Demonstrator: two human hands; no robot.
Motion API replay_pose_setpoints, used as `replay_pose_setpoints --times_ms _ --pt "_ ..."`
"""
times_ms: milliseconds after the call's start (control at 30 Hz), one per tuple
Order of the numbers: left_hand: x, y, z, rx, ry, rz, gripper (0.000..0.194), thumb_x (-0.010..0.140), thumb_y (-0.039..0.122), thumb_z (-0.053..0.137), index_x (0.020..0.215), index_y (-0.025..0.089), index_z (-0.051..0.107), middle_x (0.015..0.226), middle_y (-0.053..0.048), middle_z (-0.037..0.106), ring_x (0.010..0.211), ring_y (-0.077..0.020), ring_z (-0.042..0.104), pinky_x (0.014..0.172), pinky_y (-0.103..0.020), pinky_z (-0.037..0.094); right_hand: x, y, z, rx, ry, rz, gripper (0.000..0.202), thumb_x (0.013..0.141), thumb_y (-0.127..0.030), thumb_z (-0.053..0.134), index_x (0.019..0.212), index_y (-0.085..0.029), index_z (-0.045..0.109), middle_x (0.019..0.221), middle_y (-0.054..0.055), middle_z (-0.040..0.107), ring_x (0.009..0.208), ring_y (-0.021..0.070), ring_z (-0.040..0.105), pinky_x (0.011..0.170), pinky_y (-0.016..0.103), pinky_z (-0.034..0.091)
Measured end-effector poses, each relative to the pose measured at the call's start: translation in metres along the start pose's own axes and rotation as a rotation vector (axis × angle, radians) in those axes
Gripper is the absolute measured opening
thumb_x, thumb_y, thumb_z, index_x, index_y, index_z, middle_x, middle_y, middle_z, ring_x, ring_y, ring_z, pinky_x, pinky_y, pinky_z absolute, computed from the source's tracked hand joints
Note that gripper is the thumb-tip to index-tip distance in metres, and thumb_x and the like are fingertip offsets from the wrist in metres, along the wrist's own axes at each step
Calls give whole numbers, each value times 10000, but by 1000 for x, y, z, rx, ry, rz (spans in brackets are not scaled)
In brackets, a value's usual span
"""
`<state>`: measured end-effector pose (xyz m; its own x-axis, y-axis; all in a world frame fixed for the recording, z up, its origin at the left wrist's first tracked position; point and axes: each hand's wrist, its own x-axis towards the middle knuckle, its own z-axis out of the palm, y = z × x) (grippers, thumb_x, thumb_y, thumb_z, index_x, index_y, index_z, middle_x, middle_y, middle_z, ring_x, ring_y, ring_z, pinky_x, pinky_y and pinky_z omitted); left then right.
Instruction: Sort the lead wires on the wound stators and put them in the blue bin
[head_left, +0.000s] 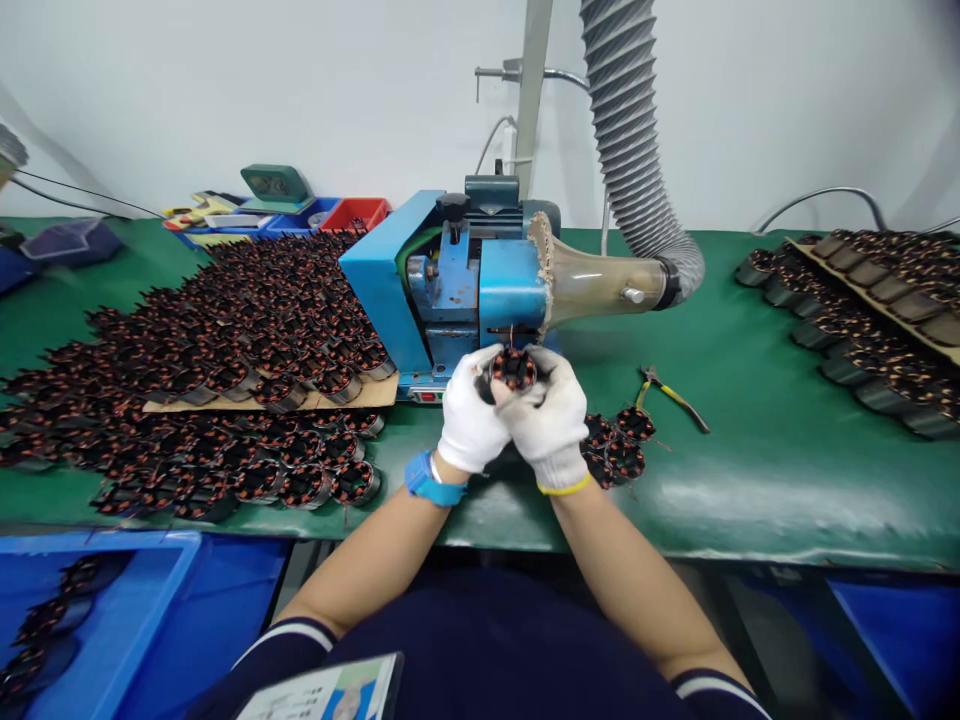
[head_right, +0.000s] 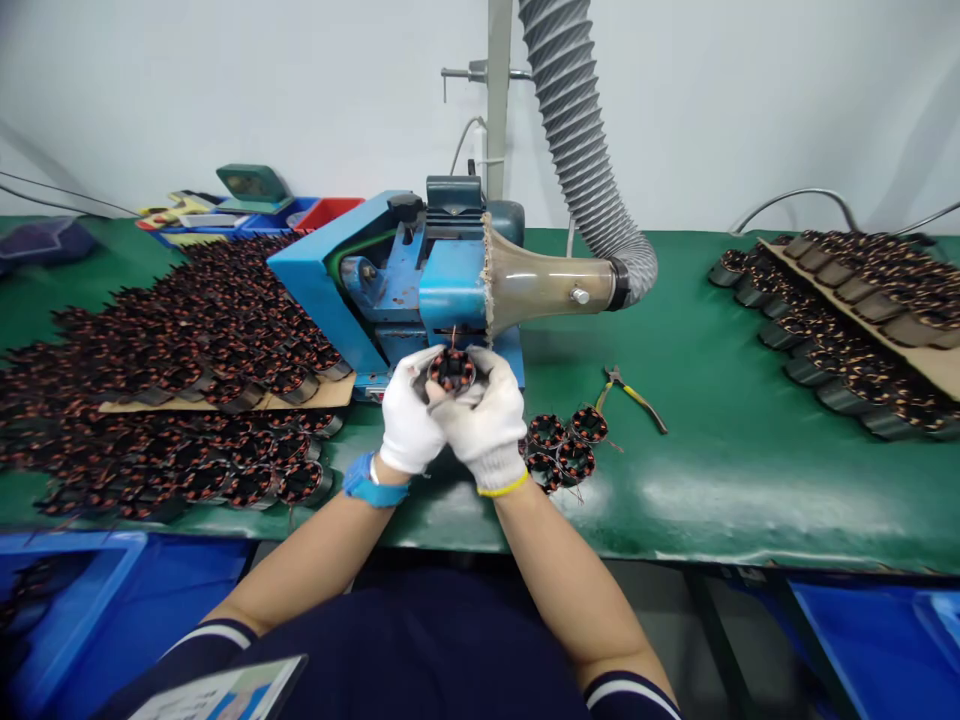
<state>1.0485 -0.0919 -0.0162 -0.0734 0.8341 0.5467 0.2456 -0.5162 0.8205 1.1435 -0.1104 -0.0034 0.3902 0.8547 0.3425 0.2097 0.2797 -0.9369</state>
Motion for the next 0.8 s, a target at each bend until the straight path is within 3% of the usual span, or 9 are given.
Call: replay_pose_setpoints --times_ms 167,267,400,467,533,667,800 --pt "-25 14 -17 -30 -76 7 665 618 440 823 1123 205 459 1093 -85 617 1022 -230 633 961 -406 516 -33 -5 -30 -38 -205 -318 704 653 -441 773 1264 -188 532 1217 122 596 1122 292 599 991 453 508" --pt "-24 19 -24 -100 -195 -165 594 636 377 817 1089 191 479 1065 -79 603 1027 -239 614 978 -426 491 -35 -7 -45 -139 -285 -460 812 631 -523 782 1305 -169 499 1266 152 547 1188 316 547 1032 496 471" --pt "-18 18 -32 -653 -431 -501 588 697 312 740 1229 199 516 1267 -97 587 1238 -301 525 1096 -483 391 -28 -8 -51 -396 -309 -490 737 675 -491 769 1288 -180 503 1198 147 582 1088 298 600 924 470 541" --pt "-19 15 -35 -946 -432 -597 581 688 269 692 1251 235 552 1398 -56 528 1366 -304 413 1165 -479 310 -25 -8 -50 -487 -284 -503 633 739 -462 720 1270 -185 518 1167 140 603 1059 293 613 891 456 554" --pt "-21 12 -37 -1089 -418 -646 574 654 219 663 1224 256 596 1439 -12 504 1428 -288 329 1205 -465 245 -23 -8 -48 -517 -282 -533 590 783 -440 680 1283 -176 511 1167 142 611 1063 288 614 894 442 553" --pt "-23 12 -39 -1100 -445 -679 693 586 137 661 1264 252 575 1442 -10 504 1441 -285 305 1226 -446 199 -19 -9 -47 -551 -321 -645 566 841 -374 620 1336 -138 476 1210 167 608 1076 288 609 894 433 545" --pt "-19 18 -37 -878 -465 -625 710 611 157 742 1281 244 525 1388 -51 532 1358 -294 423 1155 -441 338 -14 -13 -50 -471 -339 -694 345 893 -250 521 1214 -143 586 1145 155 652 1039 268 624 886 418 527"
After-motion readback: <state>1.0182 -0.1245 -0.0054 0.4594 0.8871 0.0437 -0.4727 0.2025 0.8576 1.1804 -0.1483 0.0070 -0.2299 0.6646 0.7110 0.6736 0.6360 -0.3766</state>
